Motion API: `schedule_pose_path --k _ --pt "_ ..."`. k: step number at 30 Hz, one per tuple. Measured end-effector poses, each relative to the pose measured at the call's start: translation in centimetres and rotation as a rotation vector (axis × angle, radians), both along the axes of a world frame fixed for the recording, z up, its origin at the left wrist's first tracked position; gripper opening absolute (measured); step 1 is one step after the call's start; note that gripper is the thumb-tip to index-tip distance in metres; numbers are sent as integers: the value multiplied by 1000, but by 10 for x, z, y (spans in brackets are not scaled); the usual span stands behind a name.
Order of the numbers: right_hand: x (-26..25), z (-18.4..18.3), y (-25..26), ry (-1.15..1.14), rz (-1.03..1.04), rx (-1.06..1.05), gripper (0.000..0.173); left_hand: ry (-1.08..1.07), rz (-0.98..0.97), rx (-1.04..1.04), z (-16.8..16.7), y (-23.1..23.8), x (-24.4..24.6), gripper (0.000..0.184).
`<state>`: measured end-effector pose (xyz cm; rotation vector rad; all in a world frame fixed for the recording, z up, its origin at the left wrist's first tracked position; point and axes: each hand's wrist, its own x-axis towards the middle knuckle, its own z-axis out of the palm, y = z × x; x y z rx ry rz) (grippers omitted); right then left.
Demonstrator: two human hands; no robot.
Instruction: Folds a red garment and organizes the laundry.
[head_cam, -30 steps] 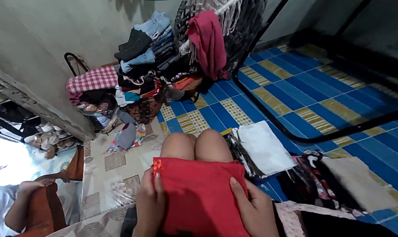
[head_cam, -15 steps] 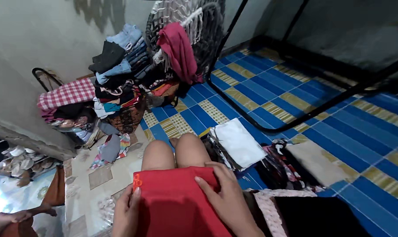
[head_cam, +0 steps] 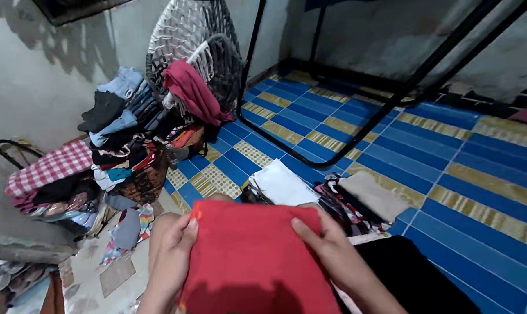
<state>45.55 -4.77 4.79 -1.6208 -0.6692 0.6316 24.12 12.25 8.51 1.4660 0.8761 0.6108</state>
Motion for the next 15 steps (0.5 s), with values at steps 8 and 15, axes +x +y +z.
schedule_pose_path --k 8,15 --pt "137 -33 25 301 -423 0 35 183 -442 25 -32 88 249 32" --pt "212 -140 24 364 -500 -167 50 385 -621 276 -121 109 370 37"
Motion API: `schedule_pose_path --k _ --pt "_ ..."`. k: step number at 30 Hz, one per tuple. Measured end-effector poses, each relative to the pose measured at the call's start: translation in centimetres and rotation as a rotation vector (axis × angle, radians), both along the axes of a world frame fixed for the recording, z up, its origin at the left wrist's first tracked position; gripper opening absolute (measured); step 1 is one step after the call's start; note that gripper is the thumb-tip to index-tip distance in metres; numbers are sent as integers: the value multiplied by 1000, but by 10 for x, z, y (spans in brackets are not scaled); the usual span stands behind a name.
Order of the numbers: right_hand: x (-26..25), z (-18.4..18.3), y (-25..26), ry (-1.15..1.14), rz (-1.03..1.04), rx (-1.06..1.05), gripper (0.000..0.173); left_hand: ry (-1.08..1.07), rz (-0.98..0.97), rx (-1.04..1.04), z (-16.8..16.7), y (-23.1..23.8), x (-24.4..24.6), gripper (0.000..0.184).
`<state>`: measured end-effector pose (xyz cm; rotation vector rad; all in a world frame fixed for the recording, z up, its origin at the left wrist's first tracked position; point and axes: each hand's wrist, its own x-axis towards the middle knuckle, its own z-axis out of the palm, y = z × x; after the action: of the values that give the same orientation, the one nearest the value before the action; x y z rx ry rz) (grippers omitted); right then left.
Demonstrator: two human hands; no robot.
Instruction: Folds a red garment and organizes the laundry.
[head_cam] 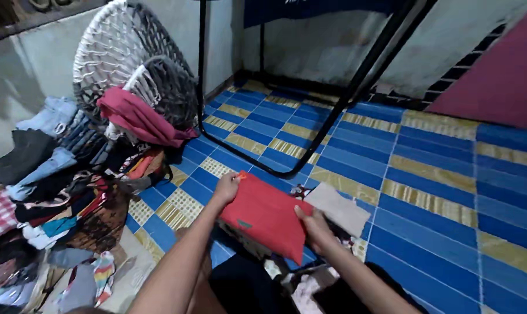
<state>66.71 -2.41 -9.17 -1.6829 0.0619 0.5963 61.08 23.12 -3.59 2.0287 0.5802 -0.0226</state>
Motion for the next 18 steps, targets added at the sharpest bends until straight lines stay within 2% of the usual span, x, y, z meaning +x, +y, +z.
schedule_pose_path --k 4,11,18 --pt "11 -31 10 53 -6 -24 46 73 -48 64 -20 10 33 37" --pt "10 -66 28 146 45 -141 46 242 5 60 -78 26 38 37" --pt "17 -80 31 50 27 -202 47 288 16 100 -77 16 44 53"
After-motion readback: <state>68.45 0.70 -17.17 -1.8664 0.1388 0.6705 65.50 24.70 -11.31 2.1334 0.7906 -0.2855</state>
